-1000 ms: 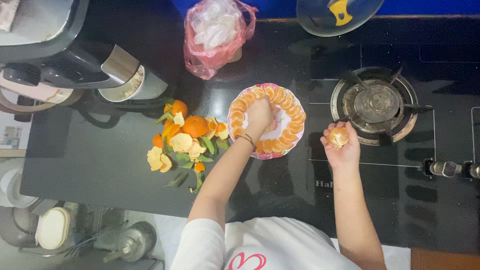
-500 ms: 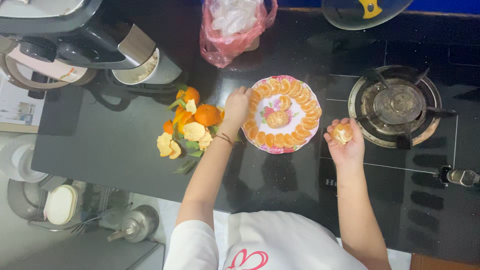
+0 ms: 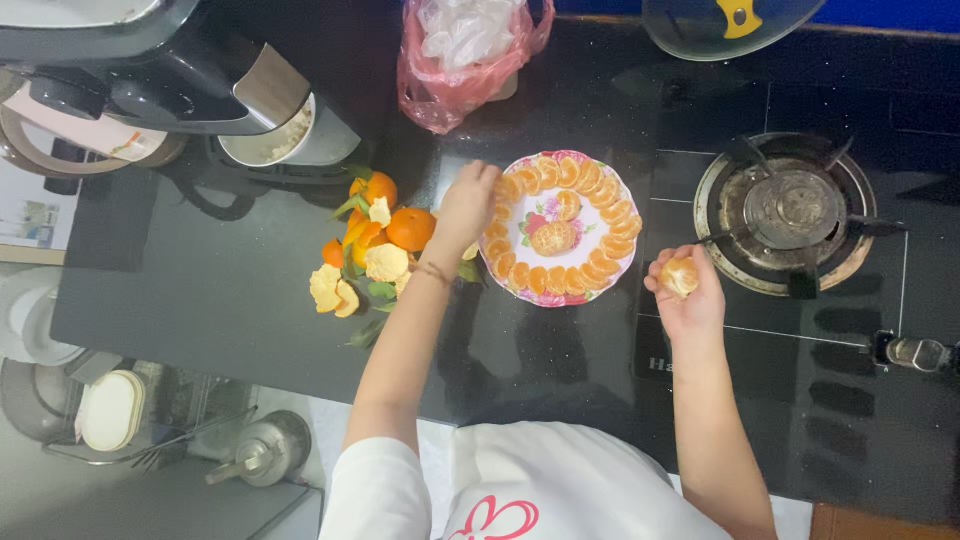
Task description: The person peels mandarins by hand at a kitchen counter, separates the segments, and arranges them in a ring on a decorative plate. They then carry the plate to the refrigerator, place it on a shelf, and store the remaining whole mandarins and a watermelon in the fridge.
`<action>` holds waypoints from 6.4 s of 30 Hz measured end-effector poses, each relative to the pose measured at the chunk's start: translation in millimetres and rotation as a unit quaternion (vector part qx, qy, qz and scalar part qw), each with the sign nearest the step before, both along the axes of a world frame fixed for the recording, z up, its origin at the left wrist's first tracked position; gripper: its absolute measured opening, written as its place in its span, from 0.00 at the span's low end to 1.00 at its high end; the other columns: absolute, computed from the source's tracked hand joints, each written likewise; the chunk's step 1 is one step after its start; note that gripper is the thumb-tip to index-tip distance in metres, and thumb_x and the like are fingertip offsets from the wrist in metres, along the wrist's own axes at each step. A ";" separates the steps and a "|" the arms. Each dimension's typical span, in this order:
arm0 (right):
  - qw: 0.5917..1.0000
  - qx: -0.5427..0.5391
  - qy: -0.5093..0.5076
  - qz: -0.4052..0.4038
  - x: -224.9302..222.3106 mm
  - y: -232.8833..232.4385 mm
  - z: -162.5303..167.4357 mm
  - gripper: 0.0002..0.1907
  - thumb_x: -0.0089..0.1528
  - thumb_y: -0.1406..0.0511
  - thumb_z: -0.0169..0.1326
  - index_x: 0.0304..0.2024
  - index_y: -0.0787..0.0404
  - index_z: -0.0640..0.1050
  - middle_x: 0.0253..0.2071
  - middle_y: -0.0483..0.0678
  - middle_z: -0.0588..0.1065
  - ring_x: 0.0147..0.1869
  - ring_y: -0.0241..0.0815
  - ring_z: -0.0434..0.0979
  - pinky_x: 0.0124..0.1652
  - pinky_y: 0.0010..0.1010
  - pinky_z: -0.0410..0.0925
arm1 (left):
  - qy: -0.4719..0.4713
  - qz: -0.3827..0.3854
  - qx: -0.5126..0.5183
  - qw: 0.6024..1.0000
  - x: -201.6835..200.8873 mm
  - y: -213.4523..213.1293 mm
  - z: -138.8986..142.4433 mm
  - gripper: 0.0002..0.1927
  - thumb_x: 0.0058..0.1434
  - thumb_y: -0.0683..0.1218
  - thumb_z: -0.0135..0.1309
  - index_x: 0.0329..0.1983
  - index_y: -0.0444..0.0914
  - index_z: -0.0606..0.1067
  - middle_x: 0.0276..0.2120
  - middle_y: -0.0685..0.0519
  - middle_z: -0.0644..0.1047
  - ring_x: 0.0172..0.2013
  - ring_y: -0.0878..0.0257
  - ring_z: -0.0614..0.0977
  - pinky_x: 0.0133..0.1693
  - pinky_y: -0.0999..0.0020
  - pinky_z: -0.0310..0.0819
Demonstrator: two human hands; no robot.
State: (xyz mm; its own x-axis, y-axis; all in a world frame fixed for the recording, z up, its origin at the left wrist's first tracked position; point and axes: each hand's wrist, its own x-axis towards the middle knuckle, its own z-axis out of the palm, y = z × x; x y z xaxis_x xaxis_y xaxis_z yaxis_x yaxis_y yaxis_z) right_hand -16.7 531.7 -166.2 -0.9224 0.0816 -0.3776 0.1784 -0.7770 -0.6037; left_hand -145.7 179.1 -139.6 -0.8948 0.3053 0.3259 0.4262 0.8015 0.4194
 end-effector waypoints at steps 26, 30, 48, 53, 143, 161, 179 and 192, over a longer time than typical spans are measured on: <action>0.981 0.172 0.048 0.073 -27.1 -64.1 31.5 0.13 0.71 0.64 0.50 0.55 0.63 0.74 0.37 0.50 0.77 0.34 0.39 0.77 0.29 0.27 0.66 | -0.044 0.028 -0.006 0.999 -30.3 10.5 -28.7 0.18 0.48 0.42 0.64 0.43 0.41 0.76 0.40 0.47 0.75 0.46 0.46 0.78 0.47 0.53 0.75; 0.987 0.149 0.050 0.046 -22.3 -46.4 37.2 0.13 0.73 0.62 0.49 0.54 0.64 0.74 0.39 0.49 0.77 0.35 0.39 0.76 0.30 0.28 0.66 | -0.075 0.022 -0.024 0.997 -33.0 4.1 -38.3 0.15 0.51 0.43 0.65 0.41 0.41 0.76 0.41 0.48 0.76 0.47 0.48 0.78 0.47 0.53 0.75; 0.989 0.141 0.026 0.040 -27.7 -33.9 23.4 0.13 0.72 0.61 0.50 0.54 0.63 0.73 0.37 0.49 0.77 0.34 0.40 0.77 0.29 0.28 0.65 | -0.016 0.025 -0.051 0.998 -45.3 55.1 -45.5 0.20 0.51 0.41 0.61 0.48 0.35 0.74 0.43 0.44 0.74 0.48 0.48 0.76 0.49 0.57 0.75; 0.989 0.143 0.019 0.044 -26.8 -35.0 17.6 0.13 0.72 0.62 0.50 0.54 0.64 0.74 0.38 0.49 0.77 0.34 0.39 0.76 0.30 0.28 0.65 | -0.008 0.054 -0.121 0.991 -50.2 57.5 -41.2 0.15 0.55 0.45 0.63 0.43 0.36 0.75 0.42 0.45 0.74 0.48 0.49 0.76 0.48 0.55 0.73; 0.985 0.170 0.012 0.034 -47.4 -22.3 43.2 0.13 0.72 0.60 0.50 0.54 0.60 0.73 0.34 0.47 0.76 0.32 0.38 0.77 0.28 0.25 0.66 | -0.184 0.157 -0.070 0.968 -9.0 119.5 -15.0 0.15 0.55 0.54 0.59 0.33 0.37 0.81 0.32 0.43 0.83 0.35 0.49 0.86 0.39 0.53 0.80; 0.971 0.212 0.021 0.107 -56.6 -101.7 38.8 0.14 0.69 0.64 0.53 0.57 0.59 0.75 0.41 0.44 0.78 0.38 0.30 0.78 0.31 0.22 0.70 | -0.208 -0.057 0.556 0.803 55.0 91.9 12.3 0.13 0.64 0.38 0.61 0.51 0.37 0.76 0.41 0.55 0.79 0.41 0.70 0.81 0.44 0.72 0.79; 0.981 0.184 0.015 0.063 -32.0 -47.4 39.5 0.13 0.71 0.63 0.48 0.54 0.64 0.75 0.34 0.46 0.77 0.33 0.36 0.77 0.29 0.25 0.65 | -0.113 -0.041 0.079 0.990 -30.6 60.7 -7.9 0.10 0.53 0.40 0.55 0.36 0.39 0.83 0.37 0.43 0.82 0.42 0.47 0.83 0.46 0.56 0.76; 0.982 0.176 0.017 0.072 -34.3 -52.6 29.0 0.13 0.71 0.62 0.48 0.54 0.64 0.75 0.33 0.47 0.76 0.33 0.37 0.77 0.29 0.25 0.66 | -0.114 0.037 0.011 0.993 -3.2 69.9 -16.6 0.21 0.50 0.44 0.63 0.45 0.33 0.73 0.40 0.37 0.77 0.38 0.41 0.82 0.38 0.50 0.77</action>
